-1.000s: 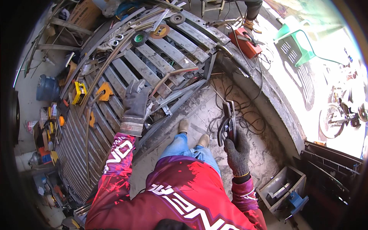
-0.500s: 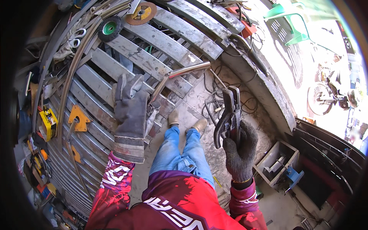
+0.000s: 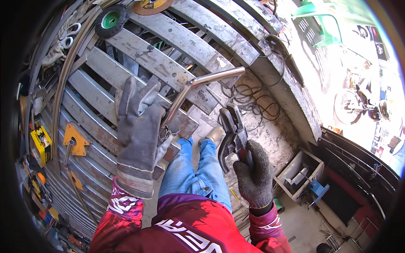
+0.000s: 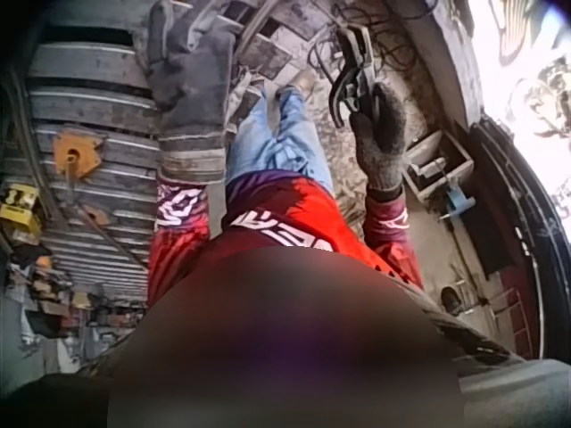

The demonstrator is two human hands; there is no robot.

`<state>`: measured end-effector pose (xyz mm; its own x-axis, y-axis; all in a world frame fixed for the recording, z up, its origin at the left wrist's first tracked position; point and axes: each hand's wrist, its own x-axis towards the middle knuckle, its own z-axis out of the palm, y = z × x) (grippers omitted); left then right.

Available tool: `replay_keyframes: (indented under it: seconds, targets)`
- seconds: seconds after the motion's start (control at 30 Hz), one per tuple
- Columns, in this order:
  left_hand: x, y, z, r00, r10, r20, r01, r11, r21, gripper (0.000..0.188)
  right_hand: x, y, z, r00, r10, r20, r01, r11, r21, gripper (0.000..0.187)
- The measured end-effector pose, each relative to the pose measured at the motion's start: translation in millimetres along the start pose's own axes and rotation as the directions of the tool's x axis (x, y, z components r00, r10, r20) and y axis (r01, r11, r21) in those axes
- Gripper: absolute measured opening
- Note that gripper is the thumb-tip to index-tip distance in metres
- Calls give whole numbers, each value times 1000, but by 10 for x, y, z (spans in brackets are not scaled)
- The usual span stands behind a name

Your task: Welding two square metal tubes together on a metal grate table.

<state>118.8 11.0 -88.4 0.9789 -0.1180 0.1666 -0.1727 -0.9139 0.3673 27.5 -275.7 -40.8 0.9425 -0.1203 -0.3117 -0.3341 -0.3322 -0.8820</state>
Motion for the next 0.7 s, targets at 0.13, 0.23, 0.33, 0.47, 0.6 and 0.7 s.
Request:
replay_keyframes:
  seconds: [0.13,0.23,0.33,0.47,0.6,0.7]
  targets:
    - [-78,-4,-49,999,-37,15,37,999,11,5,32,-5,1,987,-157,21,158,975,-156,58]
    - [-84,32,-62,998,-60,11,59,998,28,5,42,-53,-2,995,-100,5,100,984,-149,58]
    - [-26,48,-218,997,0,77,-11,991,137,25,67,-58,12,999,-48,-1,47,989,-140,57]
    - [-60,16,-124,997,5,75,-13,993,115,27,115,-48,87,984,-177,14,177,970,-167,55]
    - [-71,23,-124,999,-42,28,42,999,25,29,184,-172,108,964,-257,70,266,922,-283,52]
    - [-51,40,-97,1000,-13,-8,13,997,77,23,184,-142,115,960,-270,75,280,908,-311,51]
